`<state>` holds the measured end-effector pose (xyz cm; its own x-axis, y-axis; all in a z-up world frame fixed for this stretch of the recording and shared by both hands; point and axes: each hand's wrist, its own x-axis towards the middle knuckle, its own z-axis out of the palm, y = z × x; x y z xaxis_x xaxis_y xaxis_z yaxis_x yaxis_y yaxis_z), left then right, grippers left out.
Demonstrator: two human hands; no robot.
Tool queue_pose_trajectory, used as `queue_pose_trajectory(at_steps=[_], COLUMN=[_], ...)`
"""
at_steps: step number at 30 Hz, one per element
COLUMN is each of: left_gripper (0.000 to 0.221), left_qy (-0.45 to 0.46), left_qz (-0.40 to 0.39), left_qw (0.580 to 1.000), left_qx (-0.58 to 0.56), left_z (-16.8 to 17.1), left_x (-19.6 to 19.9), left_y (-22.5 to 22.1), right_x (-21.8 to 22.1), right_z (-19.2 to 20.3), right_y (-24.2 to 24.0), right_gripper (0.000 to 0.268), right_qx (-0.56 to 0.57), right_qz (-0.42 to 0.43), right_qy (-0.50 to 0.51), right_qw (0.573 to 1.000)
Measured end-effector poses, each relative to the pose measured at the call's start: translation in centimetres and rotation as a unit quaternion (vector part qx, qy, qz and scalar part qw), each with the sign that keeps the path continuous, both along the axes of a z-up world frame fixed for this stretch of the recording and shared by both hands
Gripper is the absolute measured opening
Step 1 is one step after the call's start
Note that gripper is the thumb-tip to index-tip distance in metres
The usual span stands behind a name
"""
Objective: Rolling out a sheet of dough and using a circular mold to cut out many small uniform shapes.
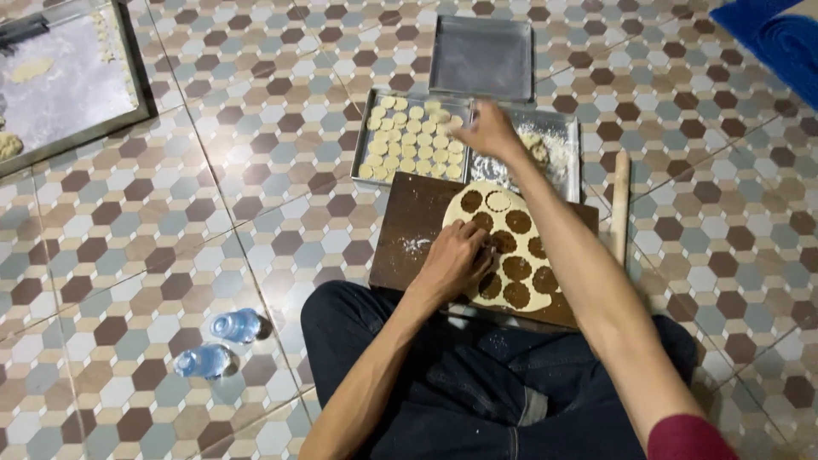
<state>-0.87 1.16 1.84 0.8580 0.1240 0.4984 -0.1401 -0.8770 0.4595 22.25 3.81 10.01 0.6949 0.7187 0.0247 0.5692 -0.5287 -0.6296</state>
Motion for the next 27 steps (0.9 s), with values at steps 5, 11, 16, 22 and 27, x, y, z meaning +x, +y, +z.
queue_pose_trajectory(at_steps=[5,11,16,22,27], left_gripper=[0.019,0.017,0.014,0.015,0.017], left_qy=[0.011,0.007,0.032,0.021,0.016], left_qz=[0.008,0.005,0.017,0.007,-0.008], left_qw=[1.000,1.000,0.999,1.000,1.000], left_qx=[0.028,0.019,0.004,0.007,0.006], left_z=[-1.3,-2.0,1.6,0.6,1.3], left_x=[0.9,1.3,-0.2,0.0,-0.2], left_y=[-0.5,-0.3,-0.6,-0.4,-0.1], right_x=[1.1,-2.4,-8.1,-6.3,-5.1], right_z=[-3.6,-1.1,1.8,-4.2,-5.1], right_y=[-6.7,-13.8,-17.0,-15.4,-14.0], right_gripper=[0.040,0.027,0.025,0.030,0.033], right_qx=[-0.011,0.021,-0.042,-0.015,-0.051], right_qz=[-0.019,0.025,0.061,0.093,0.127], right_qy=[-0.031,-0.037,-0.059,-0.170,-0.195], right_qw=[0.999,0.999,0.996,0.981,0.971])
